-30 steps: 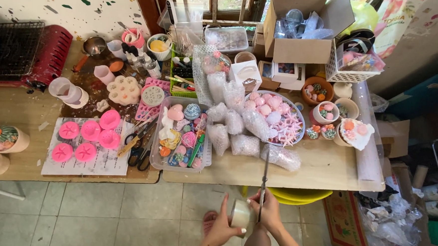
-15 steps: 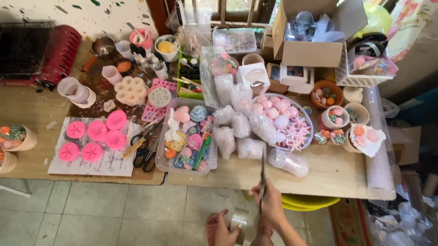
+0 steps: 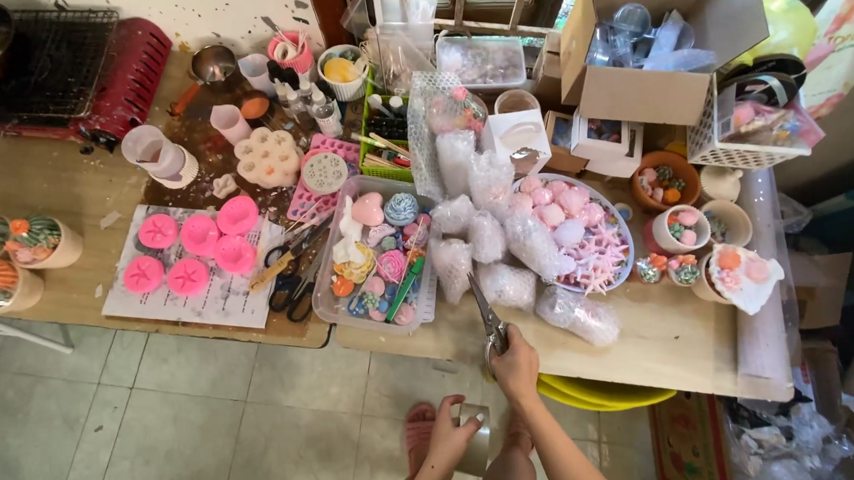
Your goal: Wrapping small handmade items or bath bombs in bubble wrap and securing them with tape.
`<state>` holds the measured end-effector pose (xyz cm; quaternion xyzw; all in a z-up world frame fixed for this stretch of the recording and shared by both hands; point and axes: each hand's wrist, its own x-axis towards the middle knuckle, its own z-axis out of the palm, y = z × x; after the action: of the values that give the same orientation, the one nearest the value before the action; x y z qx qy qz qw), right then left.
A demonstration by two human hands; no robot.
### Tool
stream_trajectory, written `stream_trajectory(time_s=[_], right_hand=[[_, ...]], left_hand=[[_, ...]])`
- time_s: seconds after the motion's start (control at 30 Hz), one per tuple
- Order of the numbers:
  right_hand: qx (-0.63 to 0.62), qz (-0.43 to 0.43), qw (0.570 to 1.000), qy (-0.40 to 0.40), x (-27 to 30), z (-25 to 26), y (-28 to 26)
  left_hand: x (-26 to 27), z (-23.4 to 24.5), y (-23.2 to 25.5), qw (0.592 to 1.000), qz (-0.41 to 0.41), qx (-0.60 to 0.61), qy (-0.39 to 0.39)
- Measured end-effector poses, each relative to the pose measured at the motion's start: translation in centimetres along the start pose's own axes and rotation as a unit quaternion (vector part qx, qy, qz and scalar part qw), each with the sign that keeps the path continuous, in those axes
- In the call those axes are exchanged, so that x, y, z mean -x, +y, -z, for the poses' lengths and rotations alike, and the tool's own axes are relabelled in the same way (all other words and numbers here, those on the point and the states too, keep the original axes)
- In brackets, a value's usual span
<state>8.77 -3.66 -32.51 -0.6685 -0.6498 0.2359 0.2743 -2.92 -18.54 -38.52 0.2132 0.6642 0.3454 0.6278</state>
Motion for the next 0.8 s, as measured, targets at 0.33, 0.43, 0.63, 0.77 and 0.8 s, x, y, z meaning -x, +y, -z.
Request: stream_trajectory(time_s=[0.33, 0.43, 0.63, 0.77, 0.8], right_hand=[[0.042, 0.061, 0.997, 0.029, -0.3, 0.5, 0.2], [0.045, 0.0, 0.998, -0.043, -0.6, 2.3, 1.1], [0.043, 0.005, 0.947, -0.318, 0.7, 12.0, 5.8], [0.105, -0.003, 0.896, -0.431, 2.4, 15.8, 8.4], [0.141, -0.012, 0.869, -0.474, 2.2, 16.5, 8.4]], left_hand=[[-1.5, 0.3, 0.7, 0.997, 0.071, -0.023, -0.032], [-2.8, 0.3, -1.1, 0.999, 0.02, -0.014, -0.049], [-2.8, 0.7, 0.3, 0.983, 0.09, 0.108, -0.116], [-3.2, 1.2, -1.8, 0.979, 0.092, 0.118, -0.135], [-3.5, 1.1, -1.7, 0.979, 0.083, 0.12, -0.142]])
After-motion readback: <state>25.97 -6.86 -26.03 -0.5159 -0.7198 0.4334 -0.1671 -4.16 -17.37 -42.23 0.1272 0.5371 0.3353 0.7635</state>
